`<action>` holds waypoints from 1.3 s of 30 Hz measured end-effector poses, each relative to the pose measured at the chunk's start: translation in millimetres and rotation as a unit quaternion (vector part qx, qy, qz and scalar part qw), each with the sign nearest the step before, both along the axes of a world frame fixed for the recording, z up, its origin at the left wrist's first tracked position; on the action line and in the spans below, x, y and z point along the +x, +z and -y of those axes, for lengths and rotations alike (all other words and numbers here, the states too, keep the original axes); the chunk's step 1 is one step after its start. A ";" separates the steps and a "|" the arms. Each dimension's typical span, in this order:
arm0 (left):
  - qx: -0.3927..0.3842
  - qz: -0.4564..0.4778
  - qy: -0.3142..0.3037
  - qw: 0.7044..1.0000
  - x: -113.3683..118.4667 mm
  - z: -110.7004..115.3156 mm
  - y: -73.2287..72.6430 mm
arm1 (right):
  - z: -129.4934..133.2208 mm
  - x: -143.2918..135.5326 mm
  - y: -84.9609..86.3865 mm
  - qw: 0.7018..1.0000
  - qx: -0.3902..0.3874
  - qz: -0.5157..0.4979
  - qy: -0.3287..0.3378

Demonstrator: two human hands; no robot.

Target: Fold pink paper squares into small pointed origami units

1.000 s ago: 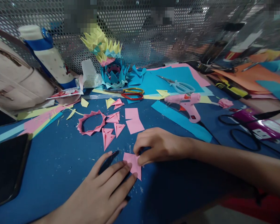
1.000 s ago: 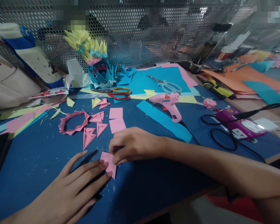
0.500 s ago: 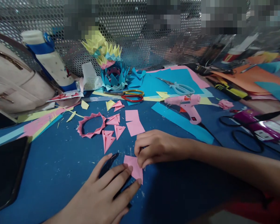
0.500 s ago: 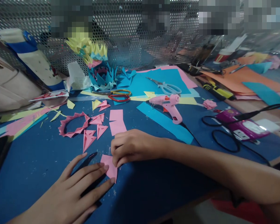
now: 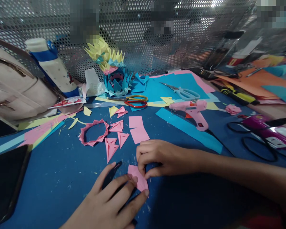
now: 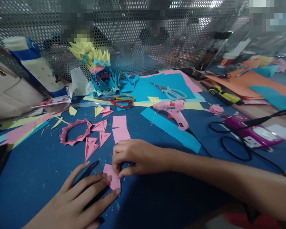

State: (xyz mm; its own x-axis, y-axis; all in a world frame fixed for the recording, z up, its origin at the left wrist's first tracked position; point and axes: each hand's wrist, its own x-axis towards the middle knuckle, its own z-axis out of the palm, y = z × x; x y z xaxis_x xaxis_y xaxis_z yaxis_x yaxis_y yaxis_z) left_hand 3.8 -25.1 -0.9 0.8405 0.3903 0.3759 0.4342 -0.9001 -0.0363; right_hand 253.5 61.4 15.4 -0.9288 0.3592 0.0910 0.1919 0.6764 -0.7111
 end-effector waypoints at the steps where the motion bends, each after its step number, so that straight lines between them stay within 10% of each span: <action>1: 0.000 -0.001 -0.001 1.000 0.3 0.0 -0.1 | 0.9 -0.4 1.0 1.000 0.001 0.004 -0.003; 39: 0.028 0.036 0.000 0.999 6.3 -2.5 -5.3 | 13.3 -5.1 9.5 0.996 0.067 0.055 -0.036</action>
State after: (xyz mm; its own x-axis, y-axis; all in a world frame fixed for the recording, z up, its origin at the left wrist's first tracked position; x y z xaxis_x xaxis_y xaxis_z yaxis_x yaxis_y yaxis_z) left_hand 10.1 -22.6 -6.1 0.8106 0.3678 0.4557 0.4382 -0.8972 -0.0552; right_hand 248.5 48.1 24.9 -0.9080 0.4169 0.0421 0.3153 0.7458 -0.5868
